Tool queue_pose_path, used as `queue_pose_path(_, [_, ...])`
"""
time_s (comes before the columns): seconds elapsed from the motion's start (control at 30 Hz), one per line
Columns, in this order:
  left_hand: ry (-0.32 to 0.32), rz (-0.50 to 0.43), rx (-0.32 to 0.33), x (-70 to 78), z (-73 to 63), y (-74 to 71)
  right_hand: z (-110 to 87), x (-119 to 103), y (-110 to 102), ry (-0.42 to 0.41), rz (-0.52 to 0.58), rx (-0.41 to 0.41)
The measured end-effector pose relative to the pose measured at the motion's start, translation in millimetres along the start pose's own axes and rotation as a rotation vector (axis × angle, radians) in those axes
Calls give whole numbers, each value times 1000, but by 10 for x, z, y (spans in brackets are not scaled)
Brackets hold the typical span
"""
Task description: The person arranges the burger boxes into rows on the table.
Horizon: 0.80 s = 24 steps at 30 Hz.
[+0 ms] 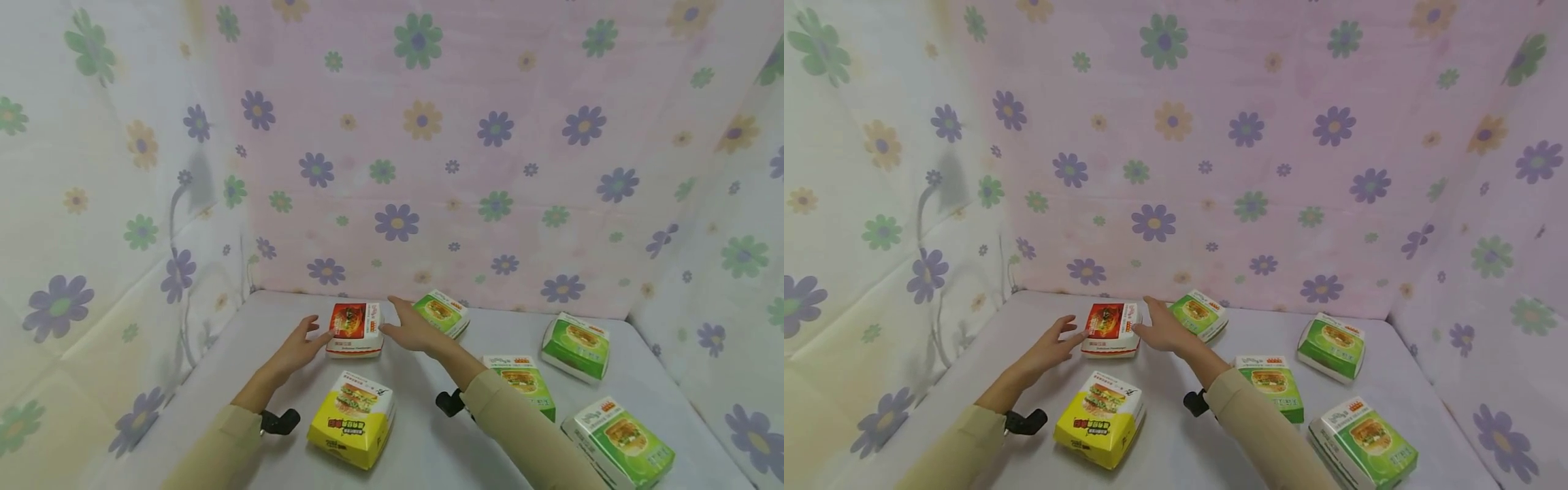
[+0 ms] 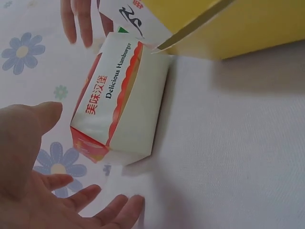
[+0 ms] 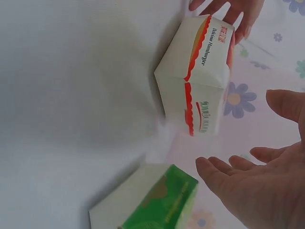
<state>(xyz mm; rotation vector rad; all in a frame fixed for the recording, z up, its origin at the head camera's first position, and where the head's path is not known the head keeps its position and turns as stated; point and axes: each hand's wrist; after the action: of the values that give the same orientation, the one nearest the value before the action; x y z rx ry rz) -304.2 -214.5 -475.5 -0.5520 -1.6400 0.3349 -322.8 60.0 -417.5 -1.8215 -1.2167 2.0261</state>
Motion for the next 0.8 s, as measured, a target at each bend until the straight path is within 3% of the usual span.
queue_pose_path(0.4, [-42, -178, -1, -42, 30, 85, 316, 18, 178, 43, 156, -51])
queue_pose_path(0.8, [-45, -188, -4, -42, 42, 102, 482, 74, 304, 69, 219, -48])
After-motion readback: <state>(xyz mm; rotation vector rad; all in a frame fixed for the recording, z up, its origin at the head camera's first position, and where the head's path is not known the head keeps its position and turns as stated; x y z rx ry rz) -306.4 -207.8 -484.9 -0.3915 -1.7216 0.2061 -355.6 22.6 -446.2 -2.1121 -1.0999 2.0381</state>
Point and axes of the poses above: each hand's wrist, its own z-axis towards the middle knuckle, its own y-axis out of the palm, x = y × z, and after that the axes turned 3 degrees about -x, right-handed
